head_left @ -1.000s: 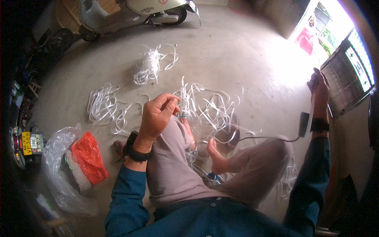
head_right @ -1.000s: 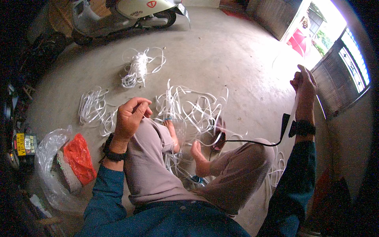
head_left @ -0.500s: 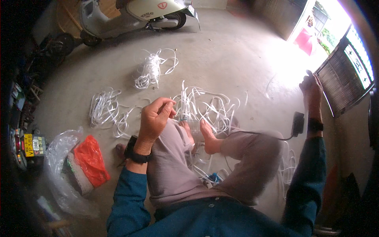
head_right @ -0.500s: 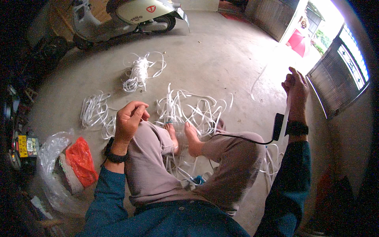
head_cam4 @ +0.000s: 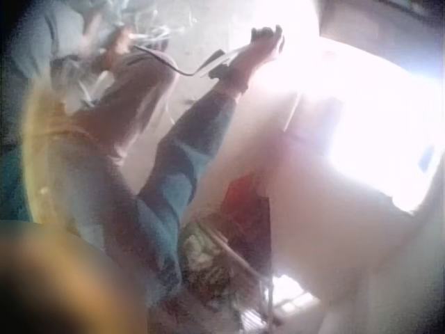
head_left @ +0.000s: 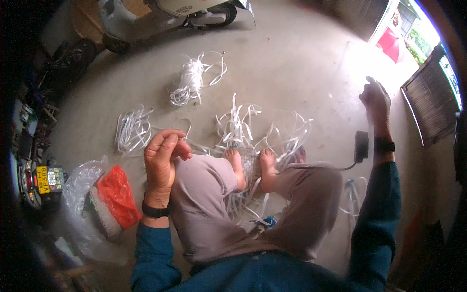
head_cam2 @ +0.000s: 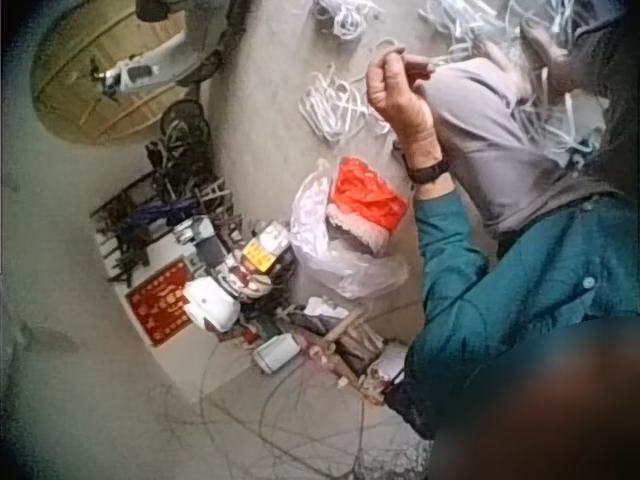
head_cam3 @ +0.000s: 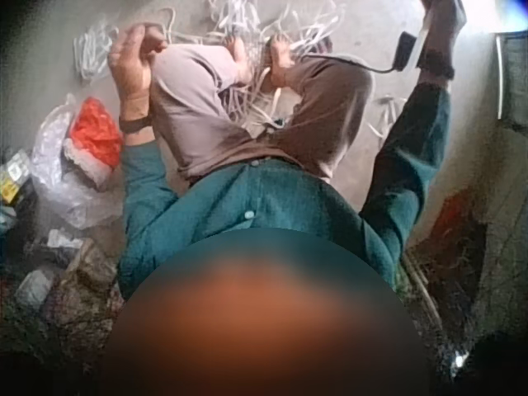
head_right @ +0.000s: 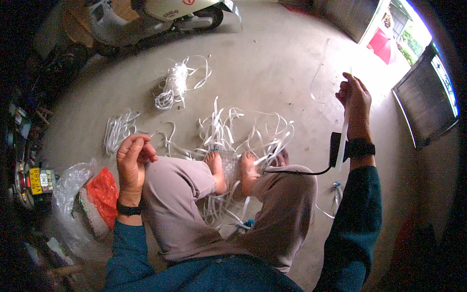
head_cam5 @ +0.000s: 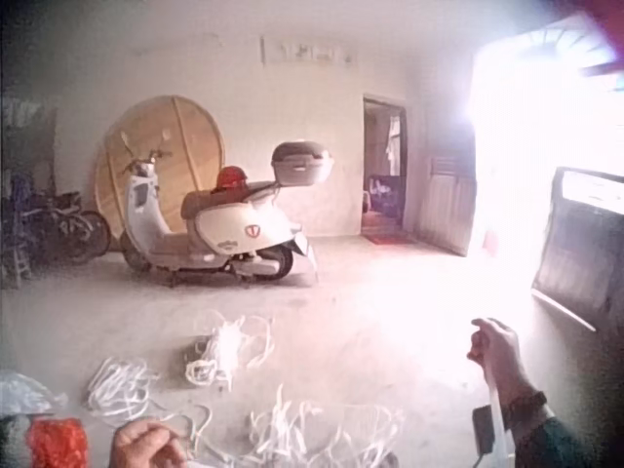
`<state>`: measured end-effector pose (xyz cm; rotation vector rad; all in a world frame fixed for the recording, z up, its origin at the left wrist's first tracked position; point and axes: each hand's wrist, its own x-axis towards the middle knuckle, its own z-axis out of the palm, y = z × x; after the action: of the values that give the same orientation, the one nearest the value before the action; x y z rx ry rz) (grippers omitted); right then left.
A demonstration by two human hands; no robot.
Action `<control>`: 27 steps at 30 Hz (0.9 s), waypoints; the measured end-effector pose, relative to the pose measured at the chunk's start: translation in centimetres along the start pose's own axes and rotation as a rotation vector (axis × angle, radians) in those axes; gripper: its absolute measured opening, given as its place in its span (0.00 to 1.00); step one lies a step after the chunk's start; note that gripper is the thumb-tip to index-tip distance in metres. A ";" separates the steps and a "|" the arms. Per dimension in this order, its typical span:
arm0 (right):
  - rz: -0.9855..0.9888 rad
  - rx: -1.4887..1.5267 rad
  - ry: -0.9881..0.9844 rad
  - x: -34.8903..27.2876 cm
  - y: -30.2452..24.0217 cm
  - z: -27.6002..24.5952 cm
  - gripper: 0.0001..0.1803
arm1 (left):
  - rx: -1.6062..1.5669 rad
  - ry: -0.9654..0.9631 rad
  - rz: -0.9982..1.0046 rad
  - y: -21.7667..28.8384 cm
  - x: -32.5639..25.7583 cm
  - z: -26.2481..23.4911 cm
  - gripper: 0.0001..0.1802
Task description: Weaving a base using white plastic packing strips.
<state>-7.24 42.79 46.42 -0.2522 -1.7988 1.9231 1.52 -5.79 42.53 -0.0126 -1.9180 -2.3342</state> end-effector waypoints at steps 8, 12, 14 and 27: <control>0.043 -0.130 0.034 3.8 3.8 0.1 0.15 | 0.054 0.026 -0.044 -0.1 1.3 1.0 0.11; 0.084 -0.164 -0.035 2.6 6.9 -0.4 0.14 | 0.096 0.006 -0.024 -0.3 1.5 1.2 0.11; 0.127 -0.216 -0.038 0.4 8.1 0.5 0.14 | 0.077 0.017 -0.029 -0.5 1.6 1.2 0.11; 0.293 -0.157 -0.195 -11.1 10.8 -2.1 0.11 | -0.038 0.013 -0.098 -1.2 2.5 0.5 0.11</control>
<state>0.85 39.32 33.52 -0.4149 -2.1465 2.0646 -1.17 -5.28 41.63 0.0948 -1.9095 -2.4269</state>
